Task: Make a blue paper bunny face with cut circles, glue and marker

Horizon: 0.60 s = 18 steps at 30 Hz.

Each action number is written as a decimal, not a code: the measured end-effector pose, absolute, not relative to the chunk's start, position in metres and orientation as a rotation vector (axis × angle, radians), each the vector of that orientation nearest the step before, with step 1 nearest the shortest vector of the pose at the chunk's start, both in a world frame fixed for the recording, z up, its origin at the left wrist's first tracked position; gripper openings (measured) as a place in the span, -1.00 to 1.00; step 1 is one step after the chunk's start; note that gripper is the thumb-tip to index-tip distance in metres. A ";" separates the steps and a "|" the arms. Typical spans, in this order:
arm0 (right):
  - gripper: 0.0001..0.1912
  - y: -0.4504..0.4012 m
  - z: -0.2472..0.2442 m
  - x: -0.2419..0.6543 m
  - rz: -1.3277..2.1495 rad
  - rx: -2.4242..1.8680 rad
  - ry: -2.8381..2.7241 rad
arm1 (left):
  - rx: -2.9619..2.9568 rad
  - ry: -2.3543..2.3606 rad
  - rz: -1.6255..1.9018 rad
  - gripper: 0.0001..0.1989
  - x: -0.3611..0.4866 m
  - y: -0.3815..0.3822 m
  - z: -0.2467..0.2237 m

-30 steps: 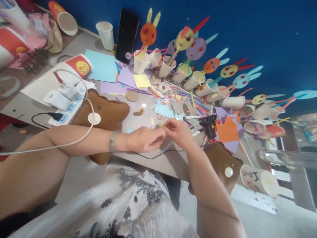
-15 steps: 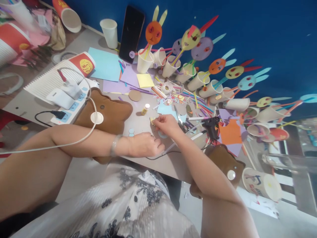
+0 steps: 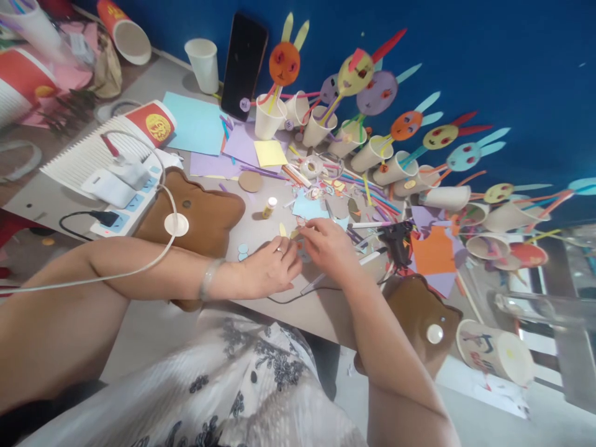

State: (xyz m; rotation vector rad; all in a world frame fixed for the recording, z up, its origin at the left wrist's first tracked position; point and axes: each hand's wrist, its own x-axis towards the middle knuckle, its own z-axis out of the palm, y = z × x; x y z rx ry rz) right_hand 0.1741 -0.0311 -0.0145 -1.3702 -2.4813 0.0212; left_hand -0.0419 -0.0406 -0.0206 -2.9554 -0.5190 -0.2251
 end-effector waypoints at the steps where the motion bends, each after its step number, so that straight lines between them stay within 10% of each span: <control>1: -0.76 -0.032 -0.016 0.174 -0.029 -1.354 -2.534 | -2.973 -0.530 -0.175 -0.50 -0.042 -0.040 -0.020; 18: -0.60 -0.047 -0.009 0.163 -0.037 -1.336 -2.835 | -2.959 -0.641 -0.150 -0.23 -0.041 -0.044 -0.037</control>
